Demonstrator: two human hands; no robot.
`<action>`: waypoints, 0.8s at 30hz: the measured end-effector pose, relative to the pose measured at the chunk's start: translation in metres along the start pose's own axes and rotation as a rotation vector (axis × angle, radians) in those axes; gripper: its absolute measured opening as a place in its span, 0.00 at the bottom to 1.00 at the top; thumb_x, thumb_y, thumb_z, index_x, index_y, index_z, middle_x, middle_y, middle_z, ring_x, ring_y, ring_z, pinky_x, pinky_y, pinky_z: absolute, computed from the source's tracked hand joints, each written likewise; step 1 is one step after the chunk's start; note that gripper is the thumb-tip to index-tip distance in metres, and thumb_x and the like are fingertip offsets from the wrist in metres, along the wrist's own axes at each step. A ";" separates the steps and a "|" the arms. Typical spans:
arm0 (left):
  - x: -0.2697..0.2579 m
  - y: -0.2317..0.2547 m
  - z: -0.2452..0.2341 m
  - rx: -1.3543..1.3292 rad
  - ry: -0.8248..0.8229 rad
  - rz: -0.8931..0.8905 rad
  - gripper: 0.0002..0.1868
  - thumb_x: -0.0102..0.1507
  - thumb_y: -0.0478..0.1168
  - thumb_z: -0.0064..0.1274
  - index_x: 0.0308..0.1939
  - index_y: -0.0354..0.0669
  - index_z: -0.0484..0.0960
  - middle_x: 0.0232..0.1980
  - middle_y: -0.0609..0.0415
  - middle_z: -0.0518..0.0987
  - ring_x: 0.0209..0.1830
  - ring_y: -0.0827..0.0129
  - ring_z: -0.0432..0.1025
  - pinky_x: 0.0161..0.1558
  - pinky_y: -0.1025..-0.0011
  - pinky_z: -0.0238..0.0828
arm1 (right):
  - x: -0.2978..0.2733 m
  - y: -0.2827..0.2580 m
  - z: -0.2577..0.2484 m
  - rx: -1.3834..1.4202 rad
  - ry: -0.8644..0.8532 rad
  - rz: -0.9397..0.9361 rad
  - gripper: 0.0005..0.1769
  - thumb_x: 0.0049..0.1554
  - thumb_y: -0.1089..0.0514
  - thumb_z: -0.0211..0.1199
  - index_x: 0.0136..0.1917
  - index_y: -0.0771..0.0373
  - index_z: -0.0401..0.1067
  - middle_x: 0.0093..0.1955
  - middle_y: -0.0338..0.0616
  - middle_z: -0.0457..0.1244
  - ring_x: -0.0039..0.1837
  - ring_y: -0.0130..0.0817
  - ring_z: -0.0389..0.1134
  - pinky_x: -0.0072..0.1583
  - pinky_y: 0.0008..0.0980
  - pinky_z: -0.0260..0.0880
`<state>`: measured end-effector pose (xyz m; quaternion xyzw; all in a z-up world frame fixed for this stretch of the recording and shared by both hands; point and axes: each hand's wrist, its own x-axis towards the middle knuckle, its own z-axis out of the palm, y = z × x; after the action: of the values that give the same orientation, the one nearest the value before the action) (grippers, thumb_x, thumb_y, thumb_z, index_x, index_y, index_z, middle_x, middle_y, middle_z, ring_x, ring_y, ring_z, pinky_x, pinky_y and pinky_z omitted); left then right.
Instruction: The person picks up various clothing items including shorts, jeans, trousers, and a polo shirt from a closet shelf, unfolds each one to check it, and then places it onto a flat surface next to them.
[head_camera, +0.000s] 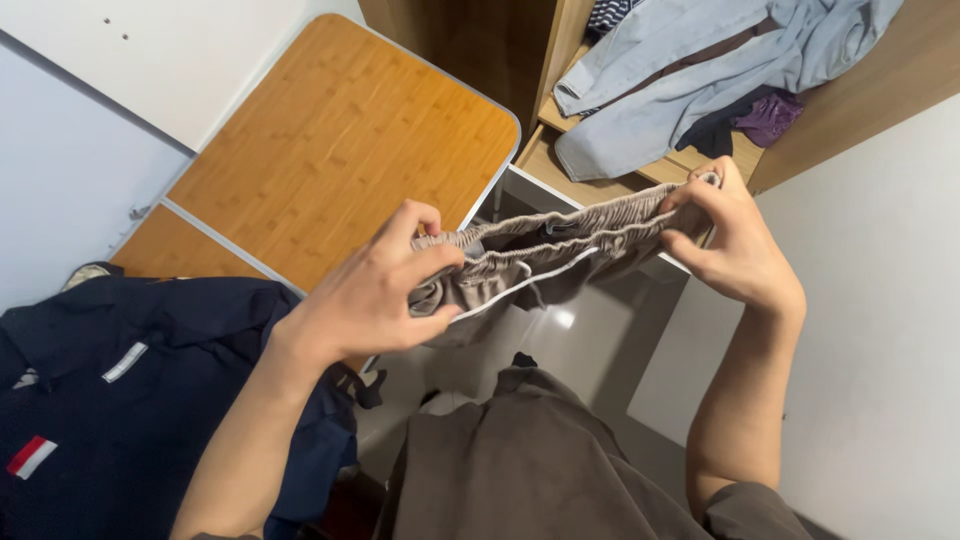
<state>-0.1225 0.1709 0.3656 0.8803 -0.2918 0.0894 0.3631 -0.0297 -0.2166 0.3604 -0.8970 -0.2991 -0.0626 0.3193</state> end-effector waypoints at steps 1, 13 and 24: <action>-0.005 -0.007 0.005 0.064 -0.009 0.006 0.19 0.54 0.33 0.62 0.49 0.37 0.80 0.51 0.41 0.68 0.47 0.52 0.72 0.43 0.60 0.72 | -0.001 -0.010 0.003 -0.063 0.000 0.063 0.15 0.46 0.69 0.68 0.49 0.67 0.72 0.52 0.51 0.55 0.54 0.46 0.61 0.55 0.40 0.66; -0.093 -0.077 0.032 0.000 0.224 -0.017 0.09 0.56 0.29 0.62 0.39 0.35 0.82 0.49 0.45 0.79 0.45 0.51 0.76 0.45 0.61 0.75 | -0.055 -0.062 0.051 -0.200 0.042 0.183 0.12 0.49 0.70 0.70 0.44 0.68 0.70 0.43 0.48 0.65 0.47 0.43 0.67 0.51 0.40 0.68; -0.146 -0.070 0.027 -0.452 0.334 -0.359 0.15 0.60 0.28 0.60 0.47 0.35 0.71 0.38 0.51 0.82 0.39 0.64 0.80 0.42 0.69 0.74 | -0.118 -0.103 0.110 -0.049 0.308 0.242 0.09 0.59 0.73 0.68 0.53 0.69 0.75 0.49 0.45 0.65 0.48 0.29 0.65 0.52 0.28 0.68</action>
<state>-0.2026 0.2575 0.2511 0.7880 -0.0810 0.1002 0.6021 -0.1938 -0.1447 0.2933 -0.9137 -0.1352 -0.1675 0.3446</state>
